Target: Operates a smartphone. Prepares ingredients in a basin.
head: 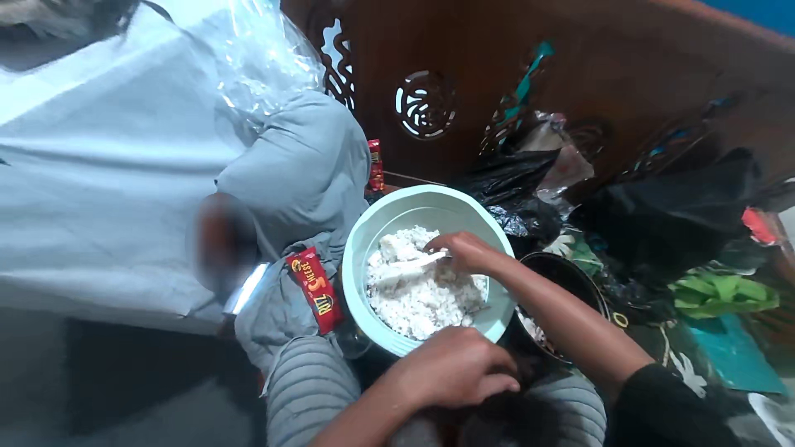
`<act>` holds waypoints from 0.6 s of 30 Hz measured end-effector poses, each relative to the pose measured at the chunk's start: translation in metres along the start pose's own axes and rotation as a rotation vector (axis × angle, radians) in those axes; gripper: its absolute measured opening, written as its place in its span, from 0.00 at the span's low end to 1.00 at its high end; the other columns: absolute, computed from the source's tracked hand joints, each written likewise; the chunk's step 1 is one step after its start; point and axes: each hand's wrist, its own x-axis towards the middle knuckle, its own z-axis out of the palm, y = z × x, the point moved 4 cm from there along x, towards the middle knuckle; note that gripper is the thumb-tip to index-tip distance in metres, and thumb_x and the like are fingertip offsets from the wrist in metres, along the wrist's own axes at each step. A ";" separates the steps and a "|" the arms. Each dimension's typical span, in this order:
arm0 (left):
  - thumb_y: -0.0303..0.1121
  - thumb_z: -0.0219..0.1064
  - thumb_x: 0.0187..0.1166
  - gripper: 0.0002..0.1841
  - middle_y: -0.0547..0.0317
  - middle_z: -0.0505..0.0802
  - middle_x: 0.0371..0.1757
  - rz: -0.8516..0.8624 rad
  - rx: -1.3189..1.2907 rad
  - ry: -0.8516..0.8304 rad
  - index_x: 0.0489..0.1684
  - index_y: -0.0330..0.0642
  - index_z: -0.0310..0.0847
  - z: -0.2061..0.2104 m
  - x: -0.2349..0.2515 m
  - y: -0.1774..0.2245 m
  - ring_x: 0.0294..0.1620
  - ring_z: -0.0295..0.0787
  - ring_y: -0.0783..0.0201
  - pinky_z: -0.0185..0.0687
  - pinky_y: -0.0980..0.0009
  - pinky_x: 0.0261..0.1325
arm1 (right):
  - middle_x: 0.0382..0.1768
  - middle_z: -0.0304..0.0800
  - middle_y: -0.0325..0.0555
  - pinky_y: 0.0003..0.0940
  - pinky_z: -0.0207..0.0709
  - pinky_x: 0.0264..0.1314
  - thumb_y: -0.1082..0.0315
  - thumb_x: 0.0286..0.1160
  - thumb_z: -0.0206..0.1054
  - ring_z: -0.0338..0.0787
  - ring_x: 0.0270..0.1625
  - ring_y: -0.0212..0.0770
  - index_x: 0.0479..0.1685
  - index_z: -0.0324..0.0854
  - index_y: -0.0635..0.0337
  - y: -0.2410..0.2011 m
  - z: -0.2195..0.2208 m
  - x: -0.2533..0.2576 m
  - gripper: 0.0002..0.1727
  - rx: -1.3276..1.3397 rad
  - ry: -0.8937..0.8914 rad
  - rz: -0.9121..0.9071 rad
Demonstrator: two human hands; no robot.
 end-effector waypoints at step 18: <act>0.43 0.63 0.87 0.19 0.55 0.92 0.30 0.422 -0.017 0.861 0.44 0.36 0.94 -0.086 -0.031 0.139 0.28 0.86 0.66 0.80 0.72 0.32 | 0.60 0.96 0.40 0.69 0.84 0.57 0.79 0.67 0.70 0.96 0.52 0.57 0.85 0.71 0.38 -0.004 0.002 -0.008 0.42 -0.089 0.018 0.083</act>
